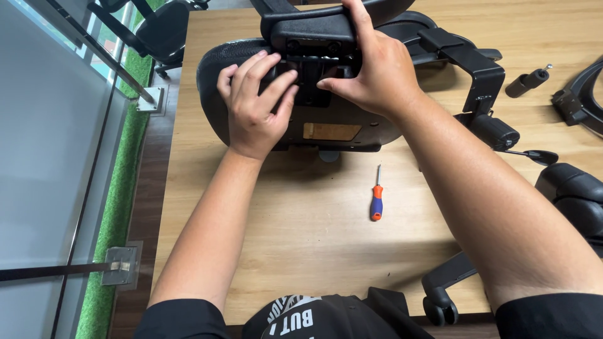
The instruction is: The person assembles an office chair seat on a wooden table. They align a metal mechanism plate against the underside of the seat shell, insert screws by hand into the mounting holes, then tighten the screws with a screwdriver, repositioning the seat and adding more screws as they work.
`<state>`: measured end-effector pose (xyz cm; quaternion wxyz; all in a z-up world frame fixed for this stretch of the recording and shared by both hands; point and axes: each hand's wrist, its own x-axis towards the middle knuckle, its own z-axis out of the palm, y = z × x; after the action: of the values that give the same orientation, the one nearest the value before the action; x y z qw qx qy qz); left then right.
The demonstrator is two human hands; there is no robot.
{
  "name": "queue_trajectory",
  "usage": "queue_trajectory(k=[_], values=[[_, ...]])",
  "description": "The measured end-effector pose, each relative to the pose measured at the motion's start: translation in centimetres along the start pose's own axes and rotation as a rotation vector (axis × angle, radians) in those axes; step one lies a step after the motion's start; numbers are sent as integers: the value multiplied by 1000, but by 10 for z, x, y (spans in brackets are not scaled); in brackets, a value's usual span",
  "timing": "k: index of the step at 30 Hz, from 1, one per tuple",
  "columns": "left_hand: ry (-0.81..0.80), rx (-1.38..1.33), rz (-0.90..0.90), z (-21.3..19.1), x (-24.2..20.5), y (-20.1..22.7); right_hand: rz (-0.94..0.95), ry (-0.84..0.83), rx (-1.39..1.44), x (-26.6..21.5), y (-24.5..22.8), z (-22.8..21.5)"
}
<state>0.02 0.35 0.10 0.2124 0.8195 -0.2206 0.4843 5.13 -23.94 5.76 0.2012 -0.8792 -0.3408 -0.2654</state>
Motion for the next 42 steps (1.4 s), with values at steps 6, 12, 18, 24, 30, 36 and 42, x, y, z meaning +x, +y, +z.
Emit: queue_trajectory(k=[6, 12, 18, 24, 30, 36, 42], values=[[21, 57, 28, 0, 0, -1, 17, -5, -3, -2, -1, -1], [-115, 72, 34, -25, 39, -7, 25, -9, 0, -1, -5, -5], [-438, 206, 89, -12, 64, -24, 40, -22, 12, 0, -4, -3], [-439, 169, 50, -14, 60, -23, 15, -13, -2, 1, -6, -4], [-378, 152, 70, -17, 53, -24, 22, -13, -26, -9, -10, -2], [-352, 136, 76, -18, 46, -25, 3, 5, 32, -19, -21, -8], [-335, 114, 88, -19, 47, -28, 11, 182, 61, -48, -56, -6]])
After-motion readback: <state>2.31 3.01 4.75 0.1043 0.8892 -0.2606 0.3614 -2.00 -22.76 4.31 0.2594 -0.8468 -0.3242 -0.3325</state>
